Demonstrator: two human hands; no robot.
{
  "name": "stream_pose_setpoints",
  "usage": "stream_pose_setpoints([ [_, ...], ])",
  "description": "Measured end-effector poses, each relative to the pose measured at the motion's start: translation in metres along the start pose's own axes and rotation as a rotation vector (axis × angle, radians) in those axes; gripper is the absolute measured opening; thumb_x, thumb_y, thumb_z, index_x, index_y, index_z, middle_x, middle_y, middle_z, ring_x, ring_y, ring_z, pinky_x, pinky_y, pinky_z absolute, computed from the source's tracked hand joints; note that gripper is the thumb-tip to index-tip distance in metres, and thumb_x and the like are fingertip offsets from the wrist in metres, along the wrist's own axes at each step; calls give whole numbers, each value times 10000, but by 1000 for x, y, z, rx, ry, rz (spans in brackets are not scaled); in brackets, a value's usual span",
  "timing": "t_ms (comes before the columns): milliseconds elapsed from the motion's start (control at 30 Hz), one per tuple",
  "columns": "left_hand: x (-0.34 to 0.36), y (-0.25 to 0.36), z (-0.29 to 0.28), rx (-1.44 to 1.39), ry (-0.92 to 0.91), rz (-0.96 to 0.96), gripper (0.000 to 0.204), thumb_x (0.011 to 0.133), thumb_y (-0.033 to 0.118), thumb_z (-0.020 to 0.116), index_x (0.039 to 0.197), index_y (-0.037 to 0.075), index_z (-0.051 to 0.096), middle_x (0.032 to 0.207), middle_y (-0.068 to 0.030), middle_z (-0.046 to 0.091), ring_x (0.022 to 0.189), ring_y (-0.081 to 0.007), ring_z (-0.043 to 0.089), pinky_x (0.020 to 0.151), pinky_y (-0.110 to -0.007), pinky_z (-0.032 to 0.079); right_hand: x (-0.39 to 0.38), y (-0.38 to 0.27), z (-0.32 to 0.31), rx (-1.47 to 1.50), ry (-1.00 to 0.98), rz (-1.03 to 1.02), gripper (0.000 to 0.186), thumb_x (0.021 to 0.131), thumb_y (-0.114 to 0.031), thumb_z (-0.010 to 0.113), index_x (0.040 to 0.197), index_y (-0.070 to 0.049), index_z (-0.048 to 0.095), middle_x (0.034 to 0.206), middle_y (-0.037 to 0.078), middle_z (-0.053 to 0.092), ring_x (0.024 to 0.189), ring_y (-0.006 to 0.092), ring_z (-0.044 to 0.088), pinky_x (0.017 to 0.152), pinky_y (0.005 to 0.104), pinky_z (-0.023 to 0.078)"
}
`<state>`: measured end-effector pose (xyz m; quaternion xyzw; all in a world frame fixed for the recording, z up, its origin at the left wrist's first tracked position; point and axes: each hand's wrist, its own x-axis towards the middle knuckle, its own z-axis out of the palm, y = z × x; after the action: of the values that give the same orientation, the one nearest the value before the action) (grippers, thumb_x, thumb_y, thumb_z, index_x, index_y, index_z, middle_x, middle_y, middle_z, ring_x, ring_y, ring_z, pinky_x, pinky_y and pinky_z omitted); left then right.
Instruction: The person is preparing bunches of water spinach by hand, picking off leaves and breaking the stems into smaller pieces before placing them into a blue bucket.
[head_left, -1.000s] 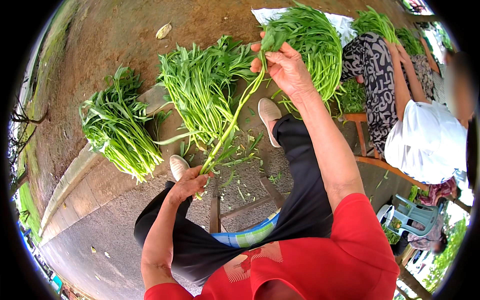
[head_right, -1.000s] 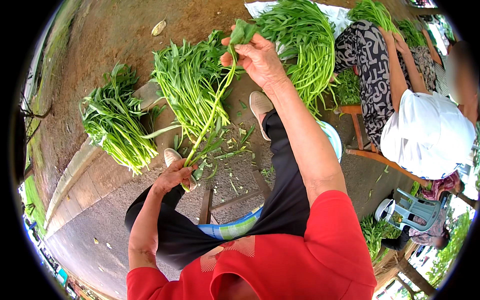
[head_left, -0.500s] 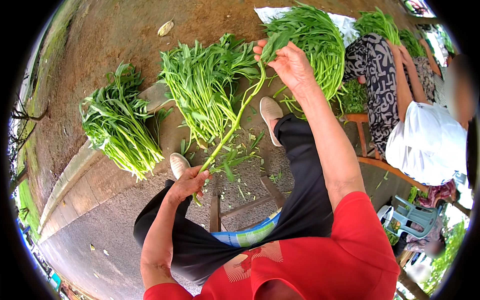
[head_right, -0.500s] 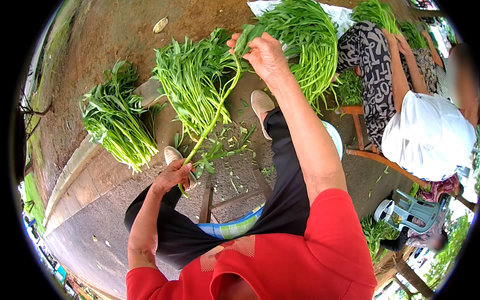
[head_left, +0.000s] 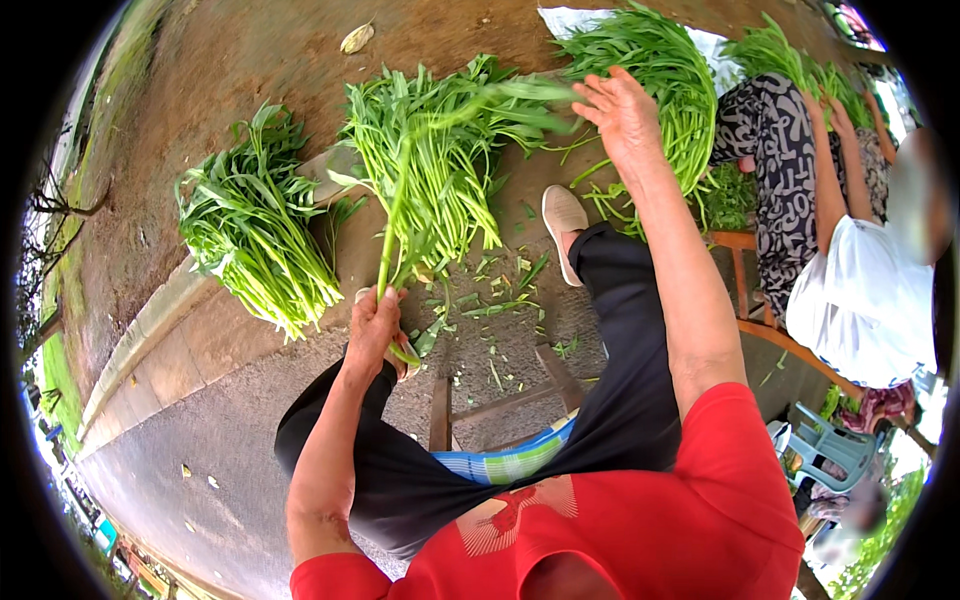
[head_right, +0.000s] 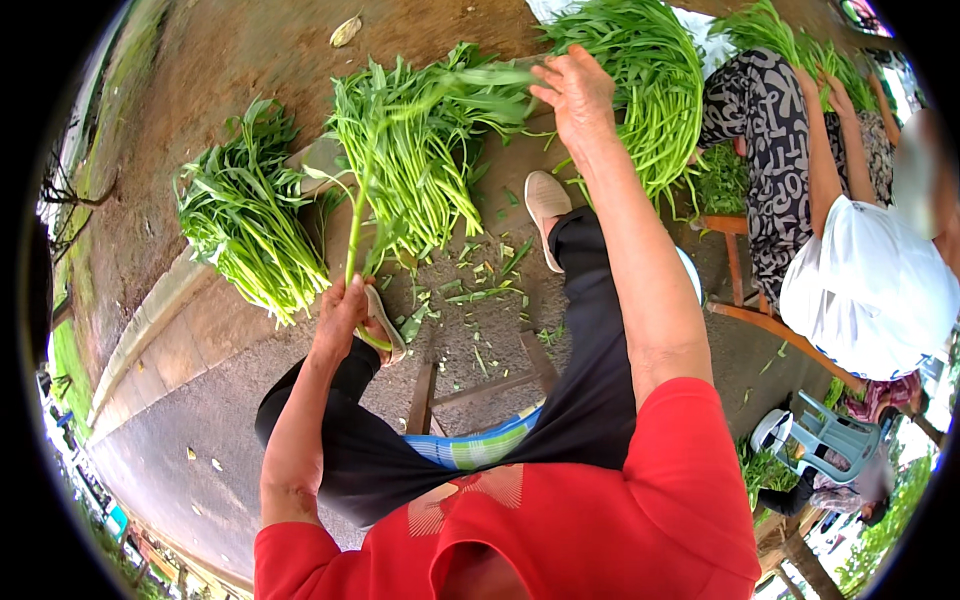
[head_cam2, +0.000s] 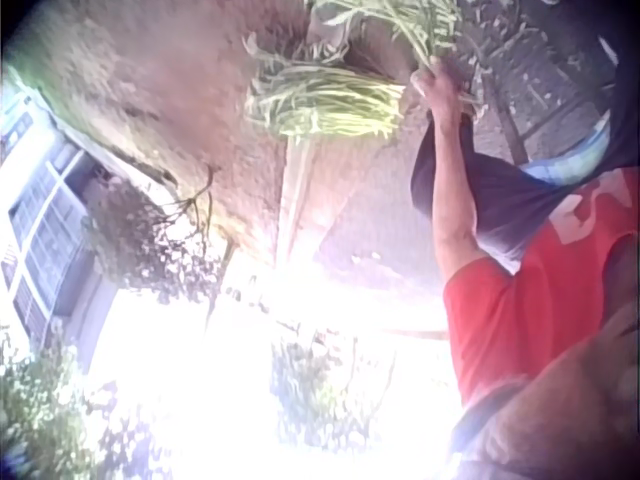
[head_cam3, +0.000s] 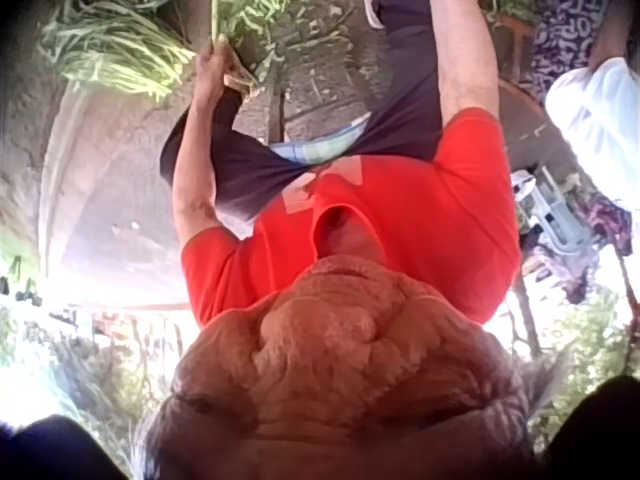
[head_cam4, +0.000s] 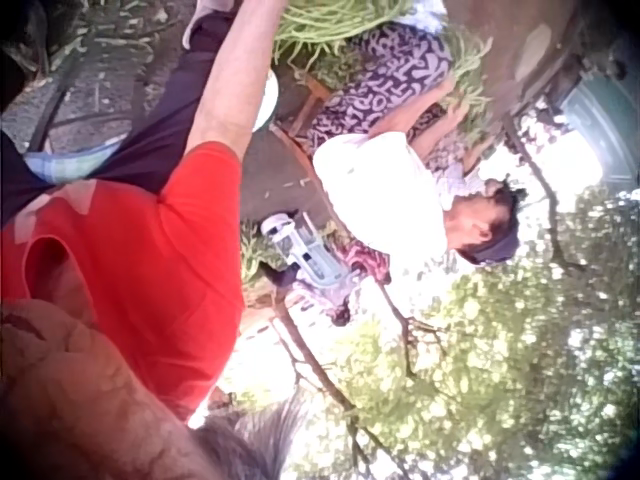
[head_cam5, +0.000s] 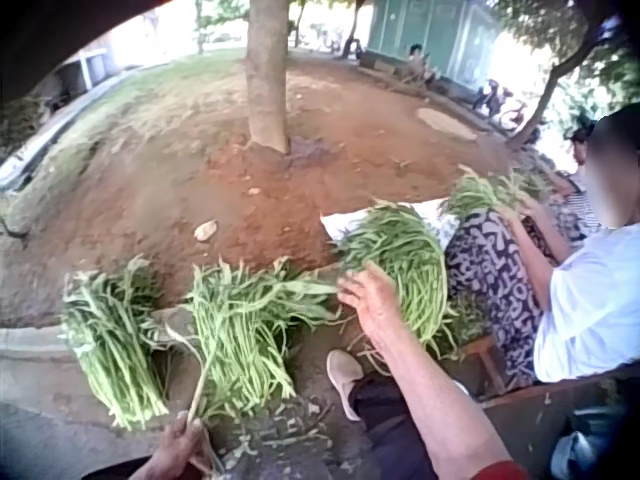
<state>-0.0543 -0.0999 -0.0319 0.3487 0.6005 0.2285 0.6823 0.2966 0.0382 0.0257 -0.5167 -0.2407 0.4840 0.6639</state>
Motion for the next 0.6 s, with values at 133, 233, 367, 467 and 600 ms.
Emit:
stream_pose_setpoints([
  [133,-1,24,-5,-168,104,181,409,897,399,425,979,7,508,551,60,295,467,-56,293,491,-234,365,-1,4,2,-121,-88,-28,607,746,-99,586,1244,116,314,1023,196,536,840,262,596,675,341,502],
  [233,2,36,-10,-322,167,233,383,902,359,425,1041,8,489,610,44,321,522,-59,333,524,-235,385,-8,21,12,-308,-273,179,456,763,-82,555,1152,117,424,929,179,581,734,231,618,612,303,517],
  [367,11,47,-20,-334,193,387,275,891,210,476,1091,21,482,707,17,415,584,-83,423,595,-264,456,-30,98,10,-615,-354,441,324,803,-88,544,1095,48,505,874,129,609,678,179,615,568,268,520],
  [467,11,46,-22,-459,134,318,258,885,182,491,1089,24,486,747,-22,508,614,-118,524,582,-294,499,-52,174,-1,-1028,-396,495,246,741,-75,534,964,2,603,810,109,638,637,167,611,544,261,487],
  [600,4,41,-21,-492,24,82,246,892,165,476,1078,4,484,719,-29,504,555,-106,496,532,-276,473,-77,263,1,-1149,-342,469,276,677,-127,573,921,-15,638,890,153,641,773,238,619,699,315,480],
])
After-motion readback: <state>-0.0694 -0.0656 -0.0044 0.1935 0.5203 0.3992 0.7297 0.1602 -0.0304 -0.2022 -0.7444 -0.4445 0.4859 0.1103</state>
